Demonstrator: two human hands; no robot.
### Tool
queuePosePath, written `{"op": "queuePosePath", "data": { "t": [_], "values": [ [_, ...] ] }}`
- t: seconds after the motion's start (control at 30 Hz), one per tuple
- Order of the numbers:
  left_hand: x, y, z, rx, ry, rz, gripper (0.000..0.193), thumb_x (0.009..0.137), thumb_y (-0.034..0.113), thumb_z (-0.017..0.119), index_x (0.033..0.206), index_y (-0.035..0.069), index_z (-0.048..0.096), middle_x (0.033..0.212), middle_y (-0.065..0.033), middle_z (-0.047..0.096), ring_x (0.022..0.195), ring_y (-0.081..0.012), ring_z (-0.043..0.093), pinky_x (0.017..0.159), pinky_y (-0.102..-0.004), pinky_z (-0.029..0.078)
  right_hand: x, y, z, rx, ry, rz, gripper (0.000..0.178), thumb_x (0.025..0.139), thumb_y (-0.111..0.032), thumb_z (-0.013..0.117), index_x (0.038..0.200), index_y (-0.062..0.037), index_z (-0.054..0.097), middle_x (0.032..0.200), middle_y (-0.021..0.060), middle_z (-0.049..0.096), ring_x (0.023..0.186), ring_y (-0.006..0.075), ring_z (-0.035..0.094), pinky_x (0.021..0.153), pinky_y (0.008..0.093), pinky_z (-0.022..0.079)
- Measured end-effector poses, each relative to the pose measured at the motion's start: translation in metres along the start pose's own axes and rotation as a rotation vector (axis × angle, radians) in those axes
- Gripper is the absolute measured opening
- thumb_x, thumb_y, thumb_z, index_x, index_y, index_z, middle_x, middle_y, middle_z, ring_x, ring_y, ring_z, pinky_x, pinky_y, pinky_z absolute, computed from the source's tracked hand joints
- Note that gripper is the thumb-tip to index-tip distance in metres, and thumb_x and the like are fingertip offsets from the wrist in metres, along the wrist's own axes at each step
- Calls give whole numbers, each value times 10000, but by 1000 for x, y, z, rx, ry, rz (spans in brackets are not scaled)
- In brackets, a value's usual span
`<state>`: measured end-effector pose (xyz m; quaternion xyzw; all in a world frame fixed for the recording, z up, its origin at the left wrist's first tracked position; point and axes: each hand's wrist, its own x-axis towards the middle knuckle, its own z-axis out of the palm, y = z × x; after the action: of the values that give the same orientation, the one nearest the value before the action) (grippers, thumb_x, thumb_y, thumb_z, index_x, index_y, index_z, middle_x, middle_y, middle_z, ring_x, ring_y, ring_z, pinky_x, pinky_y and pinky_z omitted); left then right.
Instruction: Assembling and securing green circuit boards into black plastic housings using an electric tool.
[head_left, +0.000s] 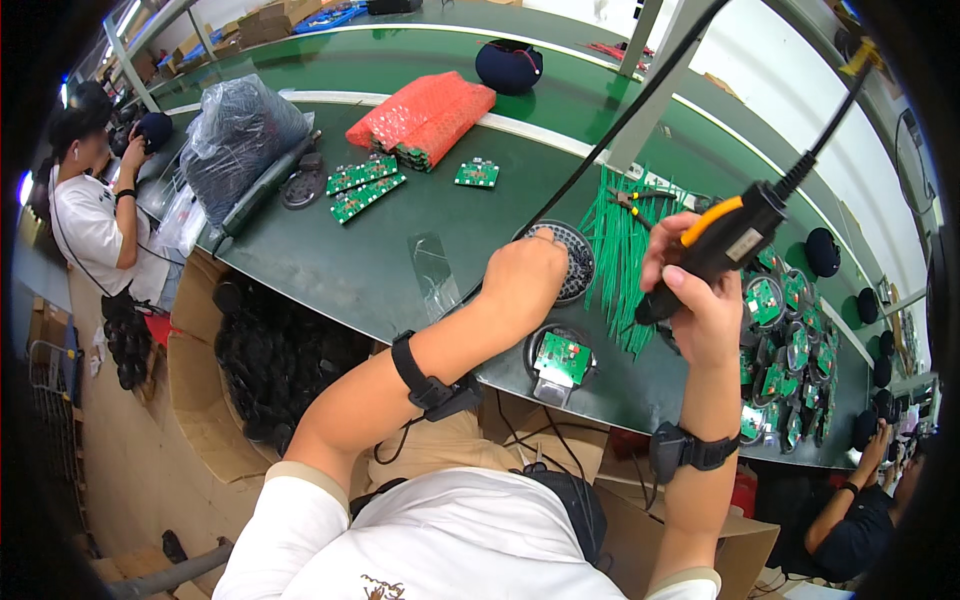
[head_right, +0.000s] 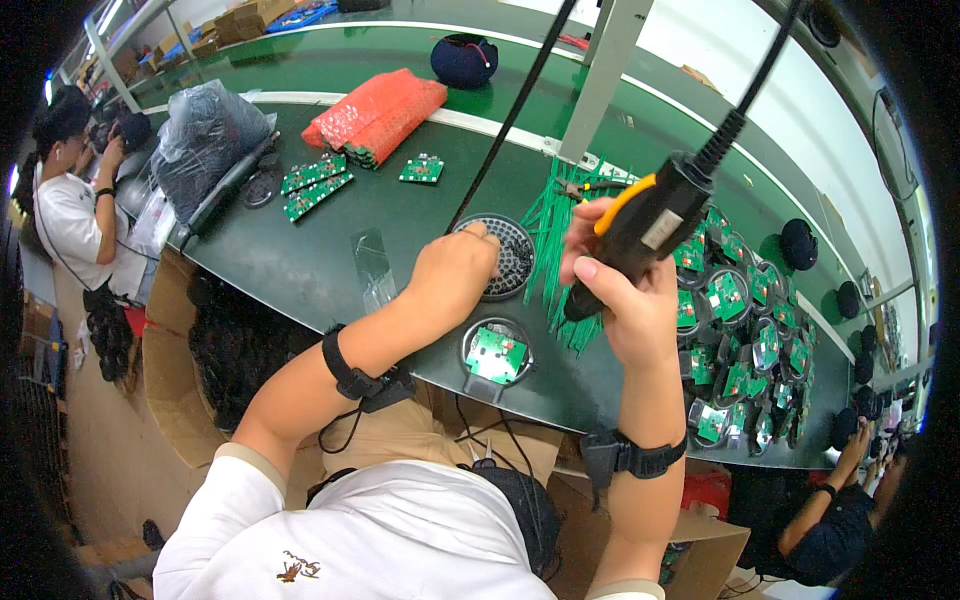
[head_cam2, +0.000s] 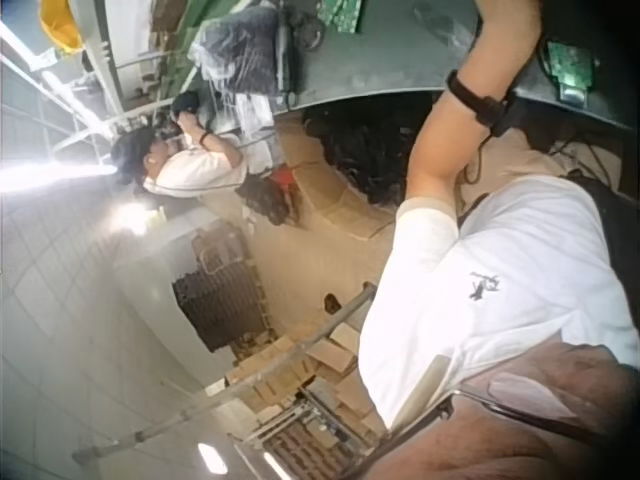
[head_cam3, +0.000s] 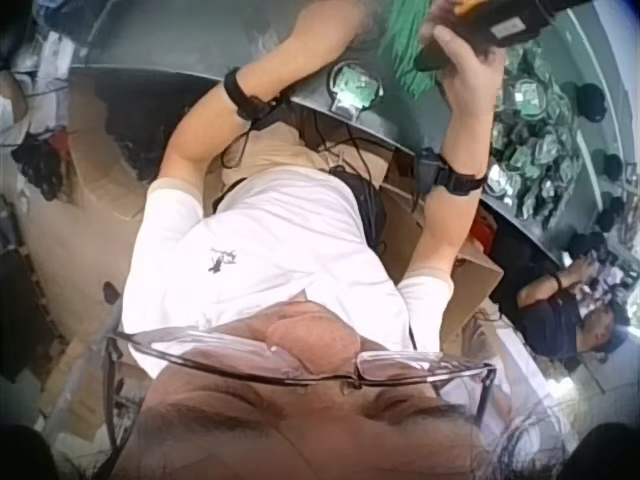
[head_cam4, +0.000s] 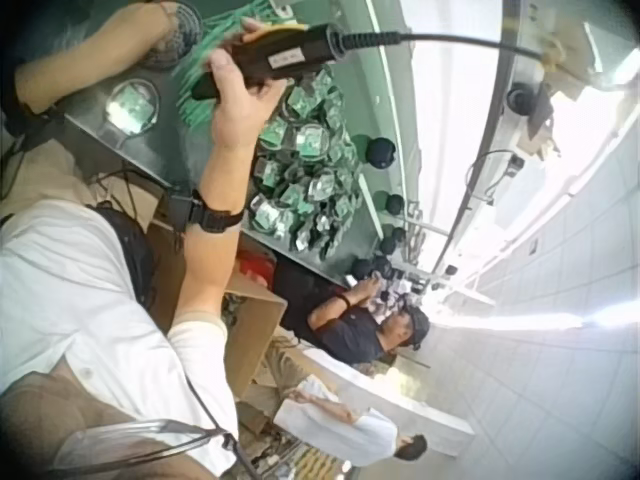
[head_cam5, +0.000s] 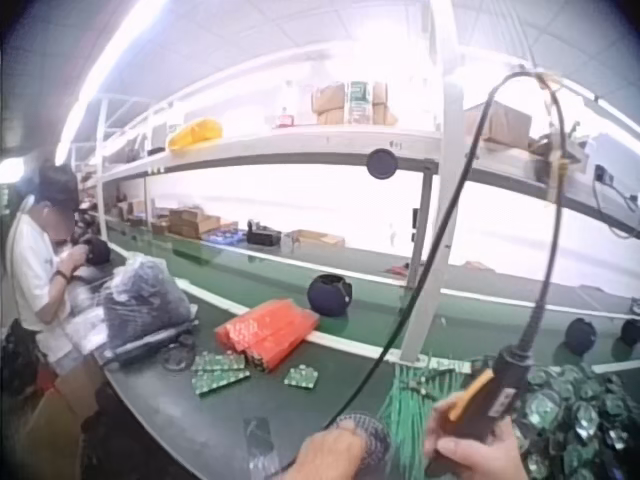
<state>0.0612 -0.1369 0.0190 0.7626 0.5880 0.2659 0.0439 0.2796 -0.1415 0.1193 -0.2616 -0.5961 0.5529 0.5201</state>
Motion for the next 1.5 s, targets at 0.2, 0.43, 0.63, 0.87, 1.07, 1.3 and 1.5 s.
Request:
{"op": "queuePosePath", "data": {
  "t": [0.2, 0.43, 0.63, 0.87, 1.07, 1.3, 1.5],
  "values": [
    [-12, 5, -20, -303, 102, 60, 75, 907, 57, 727, 934, 22, 666, 932, -152, 709, 878, -366, 716, 752, -463, 561, -24, -14, 19, 153, -157, -11, 612, 915, -245, 878, 1370, 16, 562, 880, 108, 705, 800, 217, 701, 740, 352, 566],
    [-63, 12, -50, -763, 34, -48, 112, 887, -15, 780, 995, 4, 757, 904, -117, 747, 752, -218, 726, 670, -354, 553, -29, -20, 36, 164, -12, -61, 445, 990, -203, 805, 1295, 5, 557, 790, 53, 613, 659, 171, 611, 625, 319, 505],
    [-91, 15, -44, -801, 38, -129, 128, 882, -2, 809, 1007, 23, 796, 916, -115, 780, 769, -193, 736, 688, -334, 570, -22, -18, 60, 130, 203, -69, 282, 982, -55, 708, 1211, 22, 564, 690, 39, 542, 529, 137, 520, 514, 295, 433],
    [-96, 9, -24, -805, 162, -23, 163, 867, 16, 832, 1026, 47, 821, 912, -97, 797, 778, -214, 720, 693, -331, 555, -14, -7, 87, 209, 160, -164, 245, 983, -61, 679, 1184, 15, 561, 664, 37, 501, 500, 127, 463, 490, 295, 416],
    [-96, 7, -26, -813, 146, -37, 193, 846, 29, 853, 1036, 60, 836, 883, -86, 795, 787, -218, 720, 692, -332, 554, -13, -4, 96, 252, 126, -174, 219, 997, -41, 664, 1180, 13, 557, 675, 50, 522, 498, 135, 475, 482, 299, 416],
    [-96, 10, -26, -816, 149, -51, 207, 813, 37, 884, 1014, 65, 844, 885, -92, 794, 786, -210, 719, 682, -337, 556, -17, -1, 96, 237, 132, -189, 226, 993, -21, 684, 1179, 19, 562, 683, 61, 548, 493, 138, 496, 481, 296, 414],
    [-102, 13, -32, -682, 178, -21, 418, 762, 177, 943, 1145, 75, 811, 1007, -106, 786, 904, -251, 745, 755, -353, 588, -18, 5, 93, 176, 167, -228, 225, 982, -3, 704, 1168, 25, 580, 700, 62, 567, 497, 132, 517, 478, 279, 416]
  ]
}}
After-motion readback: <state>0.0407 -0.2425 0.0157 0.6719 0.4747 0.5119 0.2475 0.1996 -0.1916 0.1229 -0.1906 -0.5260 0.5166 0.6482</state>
